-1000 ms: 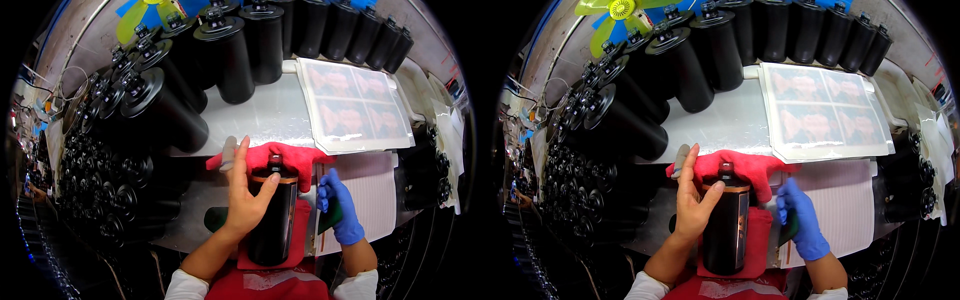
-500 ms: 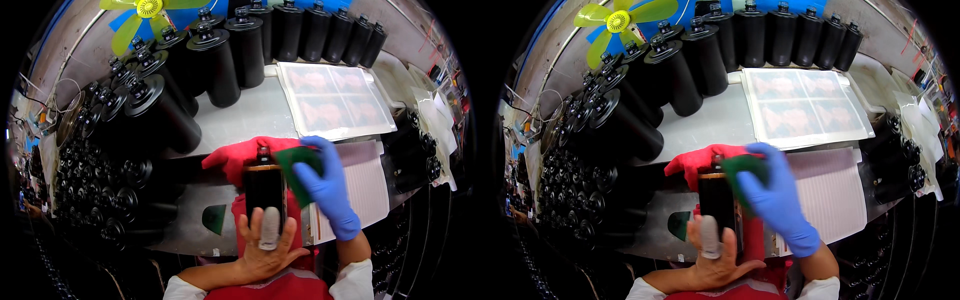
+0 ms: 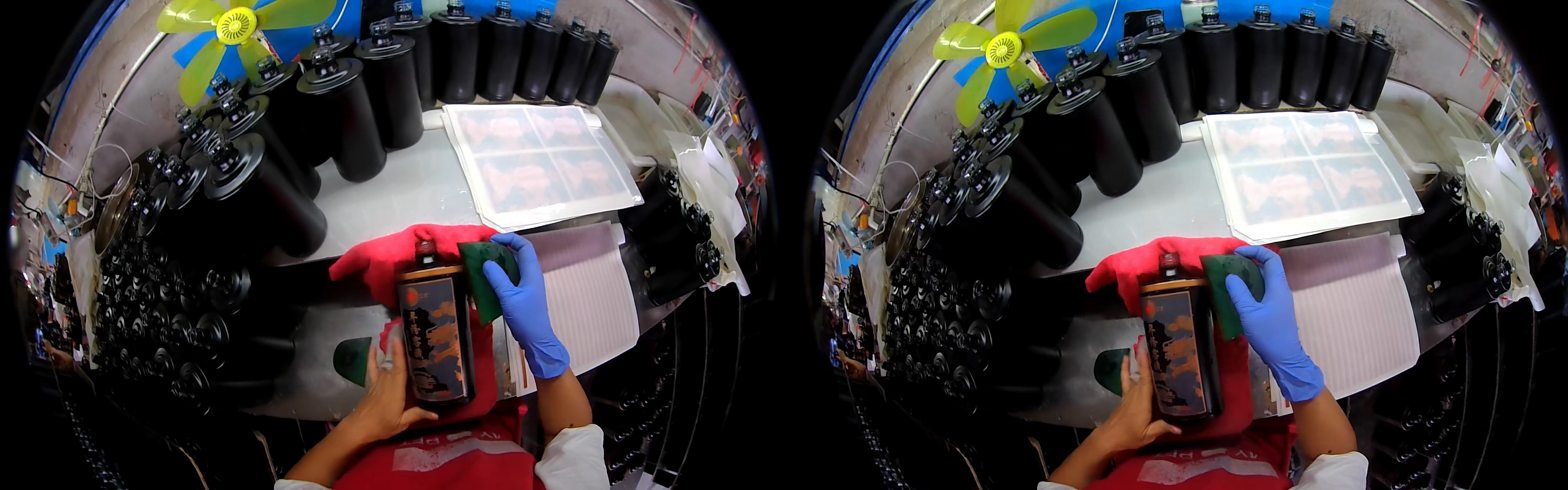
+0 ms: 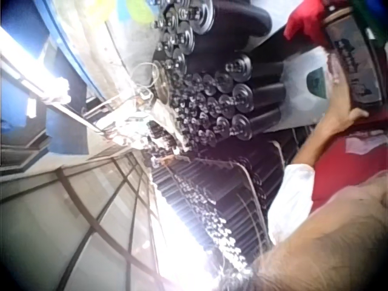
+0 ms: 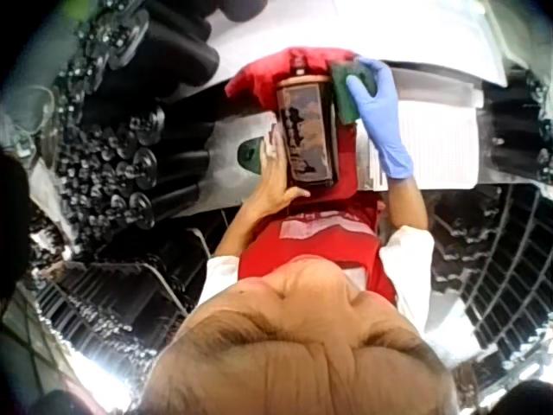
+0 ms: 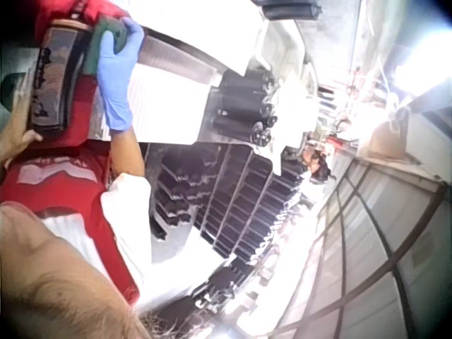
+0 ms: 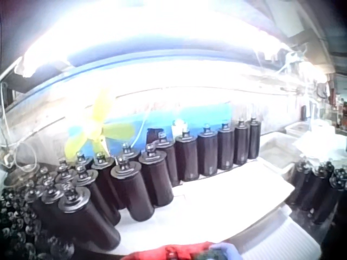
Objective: The person applies decorative labels and gold foil strips to black cylindrical containers. They use a green squeegee to smooth the labels and press the foil, then place finished containers on a nearby rack.
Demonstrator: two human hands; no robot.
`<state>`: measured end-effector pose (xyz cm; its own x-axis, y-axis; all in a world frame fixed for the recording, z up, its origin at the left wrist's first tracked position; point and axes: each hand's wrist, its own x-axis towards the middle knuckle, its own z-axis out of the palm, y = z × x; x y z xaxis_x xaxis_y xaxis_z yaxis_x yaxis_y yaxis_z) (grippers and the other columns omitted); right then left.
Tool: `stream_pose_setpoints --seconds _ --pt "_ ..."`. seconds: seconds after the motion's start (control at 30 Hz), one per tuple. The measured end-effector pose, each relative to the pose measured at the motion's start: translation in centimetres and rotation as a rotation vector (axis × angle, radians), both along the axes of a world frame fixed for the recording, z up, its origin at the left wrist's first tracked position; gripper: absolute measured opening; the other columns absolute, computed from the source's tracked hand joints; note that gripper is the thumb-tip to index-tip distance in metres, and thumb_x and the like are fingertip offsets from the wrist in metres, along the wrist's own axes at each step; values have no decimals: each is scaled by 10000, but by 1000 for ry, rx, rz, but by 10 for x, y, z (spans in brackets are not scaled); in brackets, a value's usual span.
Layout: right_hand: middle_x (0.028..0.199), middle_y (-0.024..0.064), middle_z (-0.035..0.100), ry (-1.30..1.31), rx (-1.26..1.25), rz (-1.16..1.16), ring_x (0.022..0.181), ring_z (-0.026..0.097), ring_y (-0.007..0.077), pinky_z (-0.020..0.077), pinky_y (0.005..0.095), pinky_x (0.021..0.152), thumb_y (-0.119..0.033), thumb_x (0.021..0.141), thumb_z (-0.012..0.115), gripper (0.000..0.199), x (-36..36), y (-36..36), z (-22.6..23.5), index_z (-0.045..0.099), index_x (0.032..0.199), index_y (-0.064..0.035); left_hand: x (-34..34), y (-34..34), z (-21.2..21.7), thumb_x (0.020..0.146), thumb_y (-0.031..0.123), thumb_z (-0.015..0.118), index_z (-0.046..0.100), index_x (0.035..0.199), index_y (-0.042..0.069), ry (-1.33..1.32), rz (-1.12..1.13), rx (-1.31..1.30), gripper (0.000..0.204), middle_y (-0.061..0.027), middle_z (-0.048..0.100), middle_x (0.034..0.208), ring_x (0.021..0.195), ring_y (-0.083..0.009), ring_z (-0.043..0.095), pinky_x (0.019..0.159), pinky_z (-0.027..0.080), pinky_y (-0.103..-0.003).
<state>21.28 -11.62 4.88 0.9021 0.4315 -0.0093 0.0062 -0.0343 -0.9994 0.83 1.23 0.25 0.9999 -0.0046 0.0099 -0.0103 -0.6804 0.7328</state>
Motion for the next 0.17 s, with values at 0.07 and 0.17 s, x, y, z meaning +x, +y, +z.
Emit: stream_pose_setpoints --seconds 0.07,0.17 --pt "1057 78 543 -102 4 11 966 532 134 447 261 828 -85 858 578 324 -2 3 11 464 1159 -55 -6 -10 27 640 599 718 -174 1348 -118 -73 114 44 1346 -343 57 1437 1354 -471 58 1046 -70 -581" --pt "1151 112 563 -236 -141 81 1007 586 284 463 299 838 -165 862 582 332 -13 22 42 473 1168 -98 6 -40 39 720 598 655 80 1457 137 -302 110 460 1042 -228 326 1398 1317 -403 288 1028 -13 -645"
